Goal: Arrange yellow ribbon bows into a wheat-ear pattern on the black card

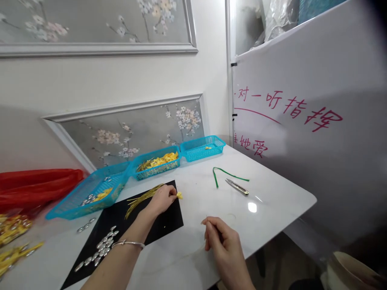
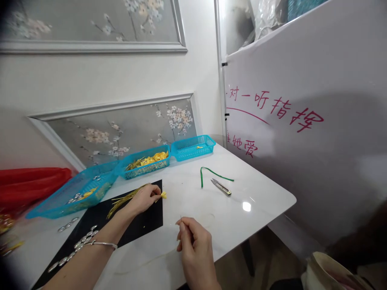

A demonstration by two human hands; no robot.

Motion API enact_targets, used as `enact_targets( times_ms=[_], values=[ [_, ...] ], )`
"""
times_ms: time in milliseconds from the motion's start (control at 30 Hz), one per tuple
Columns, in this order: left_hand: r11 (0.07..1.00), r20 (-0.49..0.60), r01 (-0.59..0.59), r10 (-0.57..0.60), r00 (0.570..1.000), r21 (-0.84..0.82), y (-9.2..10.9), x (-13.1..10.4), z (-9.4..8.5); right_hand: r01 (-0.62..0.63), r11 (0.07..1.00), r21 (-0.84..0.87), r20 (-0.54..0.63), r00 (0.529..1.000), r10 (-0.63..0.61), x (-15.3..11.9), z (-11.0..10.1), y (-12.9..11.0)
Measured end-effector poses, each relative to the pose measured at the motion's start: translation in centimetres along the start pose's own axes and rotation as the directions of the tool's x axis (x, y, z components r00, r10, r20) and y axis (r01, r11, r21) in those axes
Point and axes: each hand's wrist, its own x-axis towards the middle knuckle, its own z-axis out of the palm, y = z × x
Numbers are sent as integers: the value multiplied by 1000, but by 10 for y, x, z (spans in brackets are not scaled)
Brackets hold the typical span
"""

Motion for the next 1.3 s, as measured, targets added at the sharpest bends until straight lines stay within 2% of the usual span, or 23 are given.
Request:
enact_targets(
  times_ms=[133, 233, 333, 433, 533, 600, 667, 767, 867, 967, 1067, 1167, 1300],
  values=[
    [995, -12, 21, -22, 1000, -98, -3, -4, 1, -3, 1000, -23, 11, 1000, 3, -1, -1, 0],
    [972, -34, -3, -5, 999, -237, 1, -19, 1, -3, 1000, -26, 4, 1000, 3, -2, -2, 1],
    [914, -56, -58, 38, 998, -401, 11, -49, -3, 6, 1000, -3, -51, 999, -6, -3, -3, 2],
    [839, -88, -106, 69, 994, -534, 20, -91, -9, 13, 1000, -1, -55, 998, -13, -3, -3, 1],
    [782, -104, -115, 65, 992, -612, 26, -133, -15, -14, 1000, -23, 25, 1000, 15, -6, 6, -8],
    [757, -103, -101, 44, 994, -646, 27, -157, -20, -63, 998, -19, 131, 989, 65, -12, 20, -20],
    [728, -113, -92, 21, 993, -679, 25, -177, -25, -111, 994, -4, 266, 958, 108, -20, 37, -34],
    [688, -113, -78, -6, 994, -722, 14, -200, -32, -160, 986, 37, 412, 902, 131, -35, 65, -53],
    [669, -127, -96, 2, 992, -737, -6, -223, -34, -218, 967, 134, 486, 865, 128, -49, 90, -63],
    [648, -205, -110, -73, 976, -753, -29, -246, -29, -264, 941, 213, 520, 846, 120, -63, 109, -65],
    [568, -269, -128, -171, 948, -813, -44, -267, -24, -243, 953, 182, 506, 854, 121, -78, 126, -64],
    [473, -295, -182, -177, 939, -862, -52, -281, -21, -210, 970, 119, 512, 850, 122, -92, 138, -65],
    [364, -269, -186, -191, 944, -912, -61, -295, -20, -192, 981, 17, 558, 816, 150, -103, 143, -66]
  ],
)
